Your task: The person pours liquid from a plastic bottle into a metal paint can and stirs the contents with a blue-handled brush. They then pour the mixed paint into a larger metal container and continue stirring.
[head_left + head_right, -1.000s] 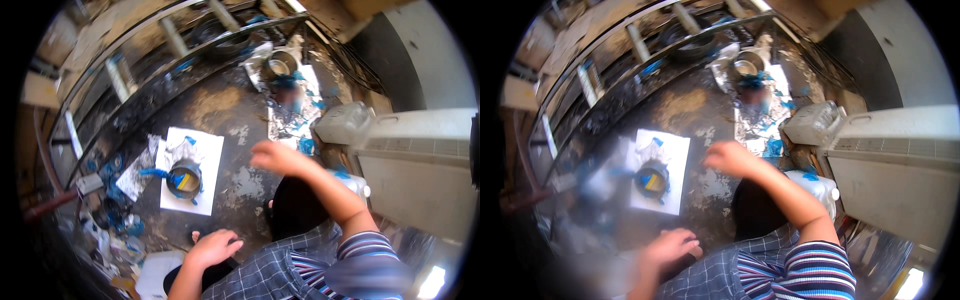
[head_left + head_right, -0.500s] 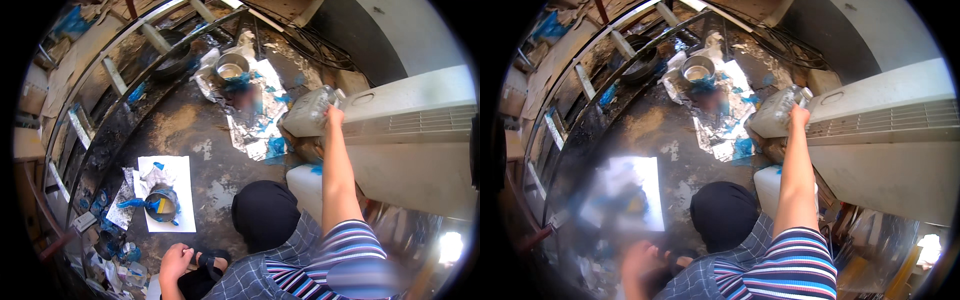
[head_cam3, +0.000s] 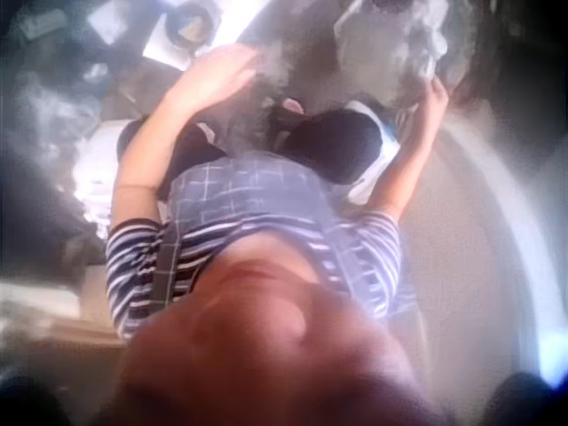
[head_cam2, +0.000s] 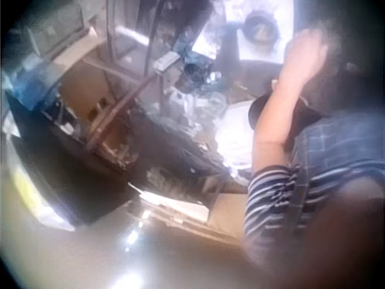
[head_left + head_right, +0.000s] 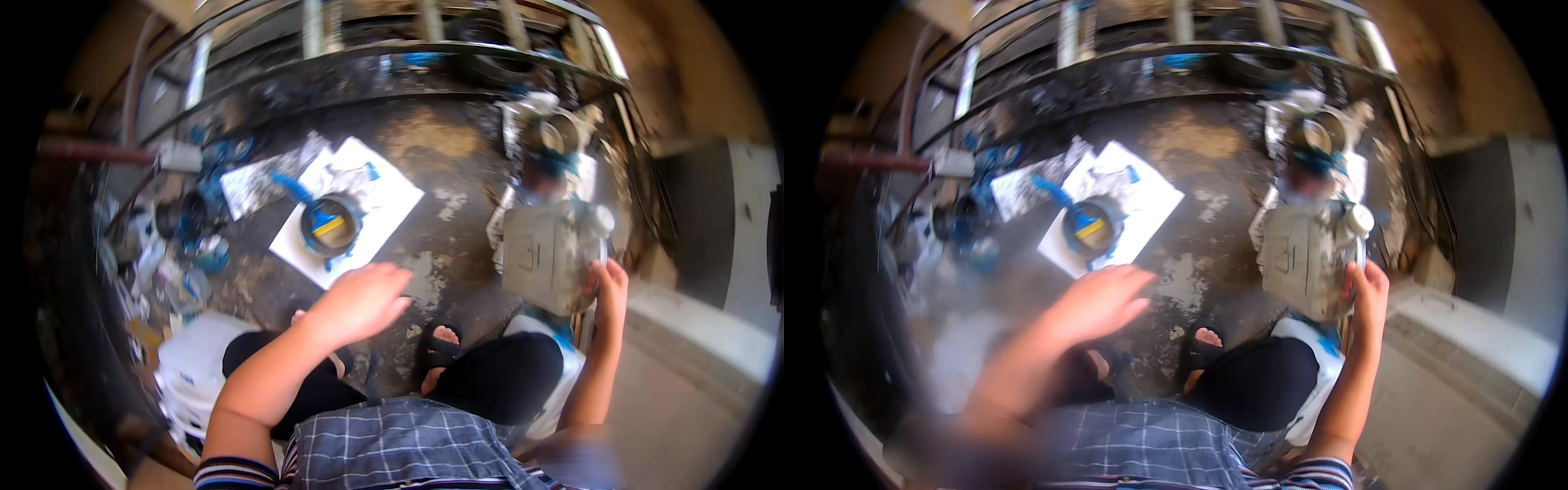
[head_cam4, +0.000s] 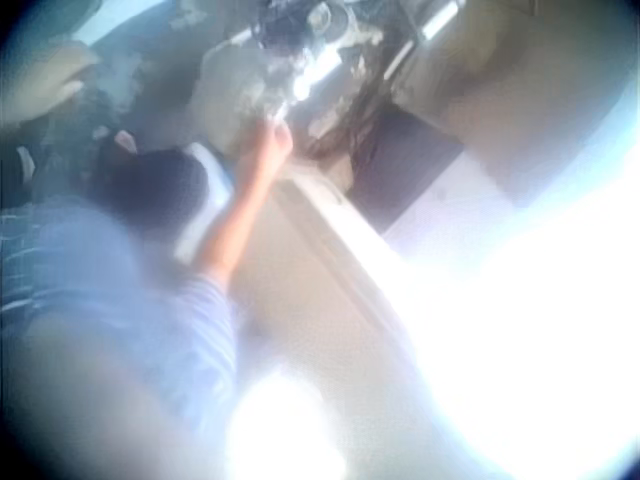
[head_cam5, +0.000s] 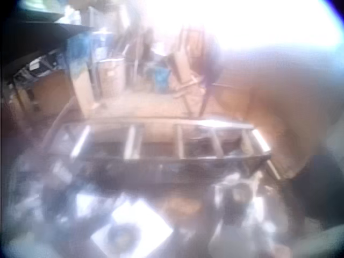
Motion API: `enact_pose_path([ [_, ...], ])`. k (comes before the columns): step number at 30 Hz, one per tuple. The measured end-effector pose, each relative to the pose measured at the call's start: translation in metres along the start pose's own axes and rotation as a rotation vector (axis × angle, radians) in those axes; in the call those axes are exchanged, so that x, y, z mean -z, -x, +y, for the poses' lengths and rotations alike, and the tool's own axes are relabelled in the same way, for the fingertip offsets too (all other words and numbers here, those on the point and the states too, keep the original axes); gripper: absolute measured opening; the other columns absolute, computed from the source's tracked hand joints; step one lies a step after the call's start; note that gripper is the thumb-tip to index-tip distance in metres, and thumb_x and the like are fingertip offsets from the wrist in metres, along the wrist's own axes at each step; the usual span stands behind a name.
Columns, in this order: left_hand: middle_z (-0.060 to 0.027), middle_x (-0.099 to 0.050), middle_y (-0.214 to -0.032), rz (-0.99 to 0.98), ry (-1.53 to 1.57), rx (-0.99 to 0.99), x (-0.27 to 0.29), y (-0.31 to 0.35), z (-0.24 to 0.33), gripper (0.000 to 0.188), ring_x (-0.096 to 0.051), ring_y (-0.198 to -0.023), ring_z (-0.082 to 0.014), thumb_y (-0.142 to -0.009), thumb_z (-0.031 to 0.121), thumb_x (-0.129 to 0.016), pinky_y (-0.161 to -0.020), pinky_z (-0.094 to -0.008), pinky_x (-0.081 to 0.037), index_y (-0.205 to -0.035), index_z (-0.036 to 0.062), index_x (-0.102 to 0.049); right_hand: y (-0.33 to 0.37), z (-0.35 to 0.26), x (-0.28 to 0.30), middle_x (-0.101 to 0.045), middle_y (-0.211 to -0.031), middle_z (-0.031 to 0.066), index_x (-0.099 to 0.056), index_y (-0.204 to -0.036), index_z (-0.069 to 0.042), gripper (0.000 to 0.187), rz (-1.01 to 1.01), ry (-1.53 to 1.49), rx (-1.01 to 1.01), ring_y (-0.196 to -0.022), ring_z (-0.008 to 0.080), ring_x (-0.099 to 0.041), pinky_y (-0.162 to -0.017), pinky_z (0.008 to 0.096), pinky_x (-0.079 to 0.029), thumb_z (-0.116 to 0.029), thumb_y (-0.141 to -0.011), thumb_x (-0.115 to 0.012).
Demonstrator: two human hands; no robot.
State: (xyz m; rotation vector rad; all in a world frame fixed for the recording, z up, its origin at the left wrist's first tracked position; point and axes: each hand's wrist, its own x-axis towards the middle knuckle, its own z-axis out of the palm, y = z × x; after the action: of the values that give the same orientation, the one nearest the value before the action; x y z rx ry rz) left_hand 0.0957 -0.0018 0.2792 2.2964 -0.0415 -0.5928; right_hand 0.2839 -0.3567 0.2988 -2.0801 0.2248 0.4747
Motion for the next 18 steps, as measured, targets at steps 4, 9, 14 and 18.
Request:
enact_pose_path([
  [4,-0.0120,-0.058,-0.117,0.268,0.201,-0.196,0.001,0.003,0.019,0.038,-0.059,-0.105,-0.0300,-0.085,0.016,-0.064,-0.086,-0.0399,-0.050,-0.120,0.0048,-0.057,0.023,-0.028,-0.060,-0.062,-0.073,0.0001,-0.066,-0.089,0.000,0.015,-0.246,0.204,0.005,-0.062,0.0055,-0.053,-0.056,0.0216,-0.042,-0.011,-0.081,-0.070],
  [9,-0.0111,-0.054,-0.120,0.516,0.240,-0.212,0.004,0.013,0.022,0.040,-0.060,-0.101,-0.0290,-0.081,0.011,-0.067,-0.082,-0.0385,-0.052,-0.120,0.0090,-0.059,0.054,-0.039,-0.132,-0.066,-0.082,0.0084,-0.062,-0.104,0.006,0.034,-0.489,0.393,0.305,-0.074,0.0127,-0.060,-0.068,0.0287,-0.049,-0.008,-0.075,-0.074],
  [14,-0.0093,-0.056,-0.114,0.477,0.165,-0.171,0.006,0.010,-0.014,0.035,-0.059,-0.101,-0.0277,-0.078,0.010,-0.068,-0.079,-0.0392,-0.052,-0.113,0.0113,-0.062,0.082,-0.060,-0.169,-0.065,-0.080,0.0106,-0.060,-0.105,0.003,0.035,-0.582,0.472,0.285,-0.073,0.0135,-0.059,-0.067,0.0293,-0.048,-0.008,-0.076,-0.074],
  [18,-0.0083,-0.057,-0.106,0.423,0.158,-0.146,0.006,0.016,-0.035,0.036,-0.059,-0.099,-0.0285,-0.077,0.013,-0.071,-0.080,-0.0406,-0.051,-0.112,0.0107,-0.061,0.095,-0.064,-0.184,-0.063,-0.077,0.0087,-0.056,-0.111,0.000,0.035,-0.664,0.428,0.206,-0.071,0.0108,-0.057,-0.063,0.0270,-0.046,-0.004,-0.079,-0.070],
])
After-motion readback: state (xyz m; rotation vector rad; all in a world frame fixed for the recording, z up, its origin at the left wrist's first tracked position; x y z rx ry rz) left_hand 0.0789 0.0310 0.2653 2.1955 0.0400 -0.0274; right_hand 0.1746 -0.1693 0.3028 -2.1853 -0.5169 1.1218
